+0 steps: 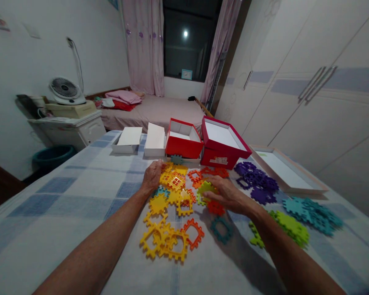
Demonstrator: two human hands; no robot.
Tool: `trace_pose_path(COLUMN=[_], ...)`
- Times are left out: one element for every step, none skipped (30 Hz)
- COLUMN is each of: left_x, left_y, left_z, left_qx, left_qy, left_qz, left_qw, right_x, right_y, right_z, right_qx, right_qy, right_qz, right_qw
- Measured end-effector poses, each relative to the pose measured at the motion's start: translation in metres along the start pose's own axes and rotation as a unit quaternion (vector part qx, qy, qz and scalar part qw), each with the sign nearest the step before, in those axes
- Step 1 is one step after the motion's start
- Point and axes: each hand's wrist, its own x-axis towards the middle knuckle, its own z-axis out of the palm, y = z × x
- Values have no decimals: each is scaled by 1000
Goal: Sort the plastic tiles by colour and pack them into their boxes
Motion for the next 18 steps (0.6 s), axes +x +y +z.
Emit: trace_pose_path(left_x=[0, 0, 0, 0, -1, -1, -1, -1, -1, -1, -1, -1, -1, -1, -1, -1, -1, -1], left_y=[0, 0, -1, -1, 0, 0, 0, 1, 1, 2, 2, 2, 2, 3, 3, 3, 3, 3], left_z=[0, 0, 0, 0, 0, 0, 0, 0, -1, -1, -1, -1, -1, -1, -1, -1, -1, -1], left_qx=[0, -1, -1, -2, -2, -1, 0, 0, 1, 2, 2, 3, 3, 3, 3, 3, 4, 4], left_qy=[1, 1, 1, 1, 1, 1, 1, 0, 0, -1, -2, -3, -3, -4, -4, -4, -3, -3], left_qz=[0, 0, 1, 1, 2, 2, 3, 3, 3, 4, 4, 4, 4, 4, 4, 4, 3, 3], left_qw=[1000, 1000, 1000, 1000, 1000, 1000, 1000, 1000, 1000, 1000, 1000, 1000, 1000, 1000, 1000, 1000, 1000, 1000], right_x=[-2, -4, -5, -5, -5, -4, -3, -2, -1, 0, 1, 2, 2, 2, 2, 2, 2, 2], right_y=[1, 2, 2, 2, 1, 0, 0, -1, -1, 0, 0, 1, 1, 2, 2, 3, 3, 4], right_z=[0, 2, 6, 10, 14, 18, 22, 24, 26, 27, 28, 29, 29, 29, 29, 30, 30, 31], right_qx=[-16, -31, -45, -57, -69, -80, -90, -97, -101, -103, -102, -100, -100, -103, -108, -113, -116, -117], right_qy=[-28, -51, -67, -74, -73, -68, -61, -56, -52, -51, -52, -51, -48, -43, -37, -32, -29, -29], right_qz=[-13, -21, -23, -21, -17, -14, -13, -12, -12, -11, -10, -7, -2, 1, 6, 11, 13, 11], right_qw=[999, 998, 996, 995, 995, 994, 994, 994, 993, 993, 993, 994, 994, 994, 993, 993, 993, 993])
